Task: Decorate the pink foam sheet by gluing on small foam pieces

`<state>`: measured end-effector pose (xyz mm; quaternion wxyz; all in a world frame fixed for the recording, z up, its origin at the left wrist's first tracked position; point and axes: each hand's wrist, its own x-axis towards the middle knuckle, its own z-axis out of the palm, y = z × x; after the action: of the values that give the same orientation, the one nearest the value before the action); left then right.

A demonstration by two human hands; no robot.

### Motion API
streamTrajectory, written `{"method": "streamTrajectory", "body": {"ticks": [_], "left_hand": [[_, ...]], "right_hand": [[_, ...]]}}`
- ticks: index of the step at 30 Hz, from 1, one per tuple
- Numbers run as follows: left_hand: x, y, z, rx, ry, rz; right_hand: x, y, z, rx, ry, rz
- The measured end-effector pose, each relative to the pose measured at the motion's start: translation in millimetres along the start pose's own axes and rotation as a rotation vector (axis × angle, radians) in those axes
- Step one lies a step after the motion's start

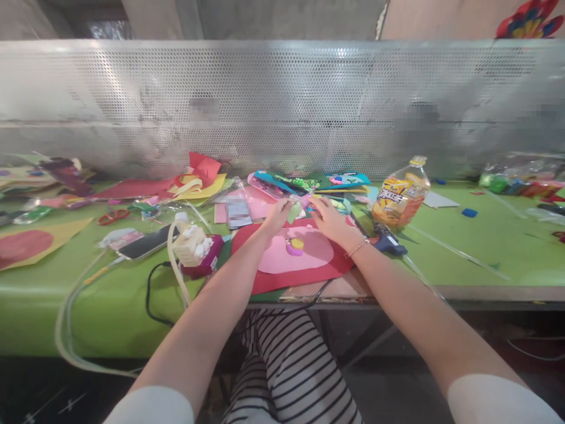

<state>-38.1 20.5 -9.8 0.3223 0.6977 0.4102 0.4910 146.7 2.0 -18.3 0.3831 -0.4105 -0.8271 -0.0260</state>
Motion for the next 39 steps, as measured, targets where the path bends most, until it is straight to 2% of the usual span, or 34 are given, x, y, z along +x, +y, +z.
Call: {"method": "streamTrajectory", "body": {"ticks": [4,9,12,17,23,30,39], "left_hand": [[-2,-3,1.8,-0.156,-0.110,-0.079],[-2,-7,1.5,-0.155,-0.125,-0.134],[-1,-8,1.5,-0.119,-0.140,-0.115],[-2,-9,3.3,-0.081,-0.175,-0.044],[-2,-5,8.2,-0.029,-0.144,0.028],[4,-14,9.8,0.077,-0.097,0.075],[2,-10,8.6,0.064,-0.087,0.090]], "right_hand": [[0,2,3,0.025,-0.023,-0.019],[3,2,3,0.052,-0.006,-0.025],[3,1,2,0.071,0.016,-0.021],[2,-5,0,0.109,-0.030,0.015],[3,-10,-2,0.109,-0.012,0.037],[5,-11,-6,0.126,-0.037,0.002],[6,-11,-10,0.116,-0.064,0.098]]}}
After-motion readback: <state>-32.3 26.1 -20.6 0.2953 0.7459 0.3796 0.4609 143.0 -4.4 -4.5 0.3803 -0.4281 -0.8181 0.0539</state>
